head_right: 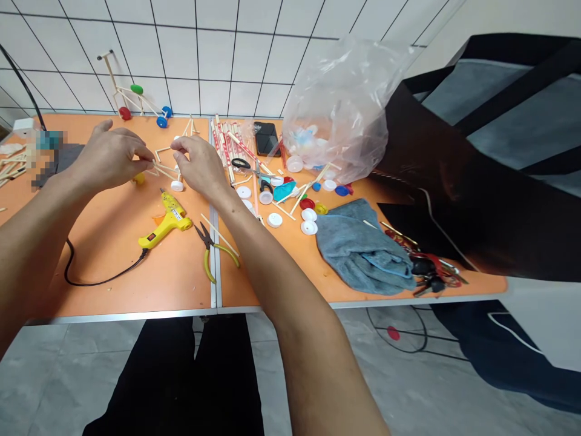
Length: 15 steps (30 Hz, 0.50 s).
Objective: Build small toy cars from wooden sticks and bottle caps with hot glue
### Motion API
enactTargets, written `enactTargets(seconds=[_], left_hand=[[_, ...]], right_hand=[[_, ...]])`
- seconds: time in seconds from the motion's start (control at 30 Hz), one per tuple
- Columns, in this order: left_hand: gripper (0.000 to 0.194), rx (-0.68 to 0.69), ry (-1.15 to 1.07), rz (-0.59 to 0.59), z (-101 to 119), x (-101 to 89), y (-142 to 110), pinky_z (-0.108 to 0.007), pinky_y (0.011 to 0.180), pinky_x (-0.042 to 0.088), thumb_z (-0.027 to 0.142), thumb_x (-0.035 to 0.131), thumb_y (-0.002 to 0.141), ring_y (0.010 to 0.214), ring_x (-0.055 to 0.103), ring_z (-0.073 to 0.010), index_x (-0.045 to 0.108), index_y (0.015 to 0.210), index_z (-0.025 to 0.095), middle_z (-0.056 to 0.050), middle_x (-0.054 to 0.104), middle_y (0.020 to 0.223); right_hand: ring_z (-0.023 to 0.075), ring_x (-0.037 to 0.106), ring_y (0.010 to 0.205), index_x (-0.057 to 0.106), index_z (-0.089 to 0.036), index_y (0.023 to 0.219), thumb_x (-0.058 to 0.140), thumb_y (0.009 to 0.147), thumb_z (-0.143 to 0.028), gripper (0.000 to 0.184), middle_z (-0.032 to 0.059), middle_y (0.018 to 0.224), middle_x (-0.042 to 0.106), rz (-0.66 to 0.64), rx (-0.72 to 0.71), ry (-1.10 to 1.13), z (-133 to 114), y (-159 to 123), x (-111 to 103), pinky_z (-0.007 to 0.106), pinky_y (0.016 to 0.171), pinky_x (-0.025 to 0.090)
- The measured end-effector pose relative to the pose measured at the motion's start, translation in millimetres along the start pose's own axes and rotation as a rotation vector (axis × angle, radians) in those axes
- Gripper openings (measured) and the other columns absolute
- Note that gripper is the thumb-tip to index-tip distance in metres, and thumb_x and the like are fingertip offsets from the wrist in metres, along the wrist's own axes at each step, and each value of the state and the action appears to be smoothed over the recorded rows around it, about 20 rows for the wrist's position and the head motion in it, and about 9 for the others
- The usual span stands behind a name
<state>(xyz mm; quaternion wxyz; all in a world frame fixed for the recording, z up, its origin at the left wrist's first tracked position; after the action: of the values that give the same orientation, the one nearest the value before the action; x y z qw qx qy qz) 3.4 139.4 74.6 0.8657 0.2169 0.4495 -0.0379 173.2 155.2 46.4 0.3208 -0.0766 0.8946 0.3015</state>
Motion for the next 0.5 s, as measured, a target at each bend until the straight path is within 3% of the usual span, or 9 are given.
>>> enactTargets(seconds=[0.17,0.37,0.5], left_hand=[[0.017,0.0,-0.052,-0.005,-4.3,-0.1,4.3,-0.073,0.137,0.027,0.024,0.083,0.074,0.139,0.067,-0.05,0.084,0.068,0.04,-0.005,0.074,0.071],[0.019,-0.011,0.01,-0.025,-5.6,1.8,7.5,-0.071,0.139,0.028,0.04,0.086,0.08,0.129,0.072,-0.0456,0.078,0.063,0.036,-0.003,0.074,0.068],[0.021,-0.014,0.046,-0.037,2.4,0.6,6.3,-0.071,0.141,0.021,0.032,0.083,0.081,0.12,0.074,-0.041,0.074,0.062,0.033,-0.002,0.073,0.068]], right_hand=[[0.0296,0.077,0.129,0.085,-0.024,0.123,0.062,0.106,-0.018,0.03,0.0092,0.133,0.085,-0.021,0.004,-0.008,0.7,-1.0,0.2,0.051,0.121,0.058],[0.0292,0.078,0.129,0.086,-0.024,0.124,0.061,0.104,-0.017,0.032,0.0084,0.134,0.086,-0.053,0.008,-0.004,1.6,-2.9,5.7,0.051,0.119,0.058],[0.0282,0.075,0.12,0.085,-0.022,0.125,0.066,0.103,-0.02,0.029,0.0092,0.132,0.085,-0.13,0.003,-0.025,-5.1,-4.5,14.1,0.046,0.111,0.057]])
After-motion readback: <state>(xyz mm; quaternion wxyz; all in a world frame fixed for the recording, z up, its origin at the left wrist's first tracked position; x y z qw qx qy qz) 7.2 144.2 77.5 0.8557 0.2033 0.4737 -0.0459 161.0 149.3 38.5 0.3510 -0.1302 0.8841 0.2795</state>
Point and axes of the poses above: each hand's wrist, its own y-axis towards the middle knuckle, its own x-axis out of the palm, z = x × y, the point moved 10 cm from there along y, towards the middle knuckle
